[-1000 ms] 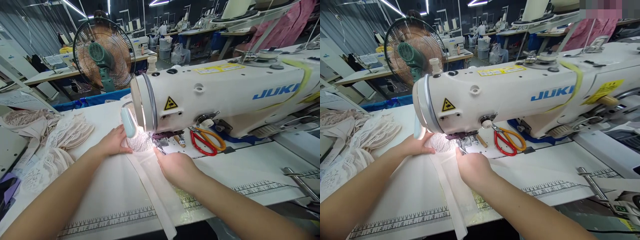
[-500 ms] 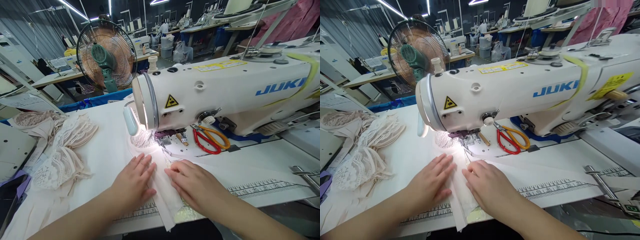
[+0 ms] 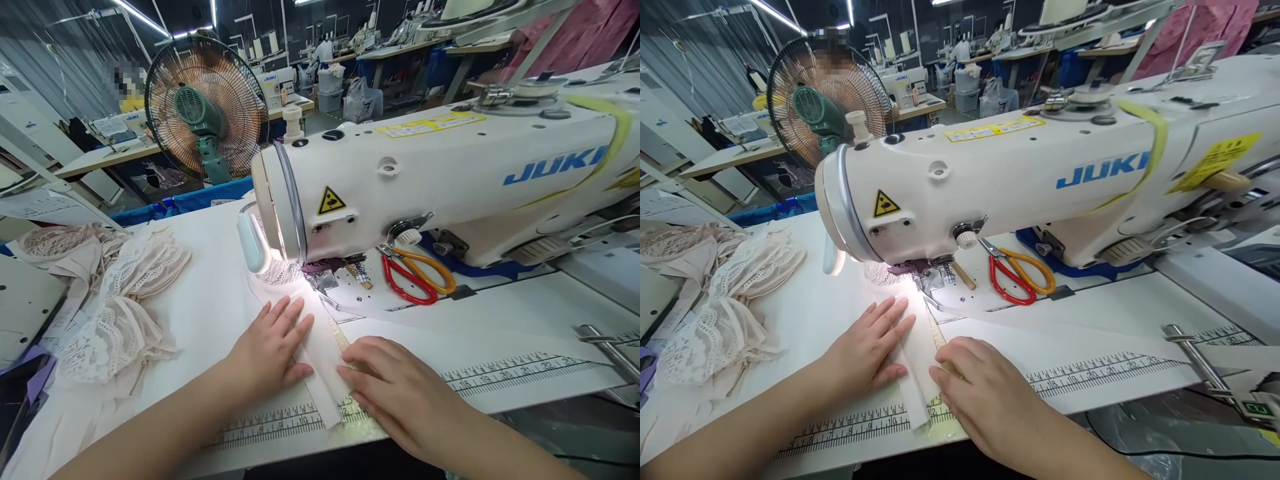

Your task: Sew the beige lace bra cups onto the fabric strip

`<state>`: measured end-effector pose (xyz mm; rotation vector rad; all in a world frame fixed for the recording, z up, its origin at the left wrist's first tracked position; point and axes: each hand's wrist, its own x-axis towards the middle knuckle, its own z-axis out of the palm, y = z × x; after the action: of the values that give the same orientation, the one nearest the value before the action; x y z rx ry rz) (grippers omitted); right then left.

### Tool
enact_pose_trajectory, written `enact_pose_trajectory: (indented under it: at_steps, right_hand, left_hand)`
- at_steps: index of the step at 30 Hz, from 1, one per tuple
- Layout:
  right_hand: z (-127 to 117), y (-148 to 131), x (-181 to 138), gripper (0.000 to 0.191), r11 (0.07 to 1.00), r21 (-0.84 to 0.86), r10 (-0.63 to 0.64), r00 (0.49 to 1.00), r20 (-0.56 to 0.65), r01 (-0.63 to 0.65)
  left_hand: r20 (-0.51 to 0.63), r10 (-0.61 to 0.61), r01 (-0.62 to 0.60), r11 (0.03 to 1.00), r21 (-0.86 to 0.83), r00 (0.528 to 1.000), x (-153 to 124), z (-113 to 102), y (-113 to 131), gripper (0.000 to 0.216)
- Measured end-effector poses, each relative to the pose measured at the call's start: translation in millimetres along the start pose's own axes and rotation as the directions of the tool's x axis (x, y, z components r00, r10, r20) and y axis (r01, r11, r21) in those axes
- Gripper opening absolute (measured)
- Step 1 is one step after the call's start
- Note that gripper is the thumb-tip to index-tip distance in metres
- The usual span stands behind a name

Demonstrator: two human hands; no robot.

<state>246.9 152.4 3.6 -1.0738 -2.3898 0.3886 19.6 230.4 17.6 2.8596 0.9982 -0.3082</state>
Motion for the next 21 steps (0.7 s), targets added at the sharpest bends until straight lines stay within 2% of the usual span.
enact_pose_trajectory:
  at_steps: [5, 16, 19, 21]
  right_hand:
    - [-2, 2, 1, 0.023, 1.0, -0.011, 0.02, 1.0, 0.023, -0.02]
    - [3, 15, 12, 0.022, 0.992, -0.117, 0.041, 0.999, 0.028, -0.037]
    - [2, 16, 19, 0.018, 0.986, -0.162, 0.052, 0.998, 0.035, -0.046]
    - [2, 17, 23, 0.018, 0.978, -0.201, 0.063, 0.997, 0.046, -0.052]
  left_hand:
    - [-0.046, 0.032, -0.032, 0.999, 0.005, 0.998, 6, 3, -11, 0.071]
    - [-0.065, 0.03, -0.03, 0.999, 0.014, 0.997, 20, -2, -30, 0.069]
    - [-0.13, 0.078, -0.073, 0.997, 0.038, 0.988, 22, -5, -35, 0.061]
    - [-0.217, 0.16, -0.153, 0.987, 0.051, 0.963, 21, -7, -34, 0.044]
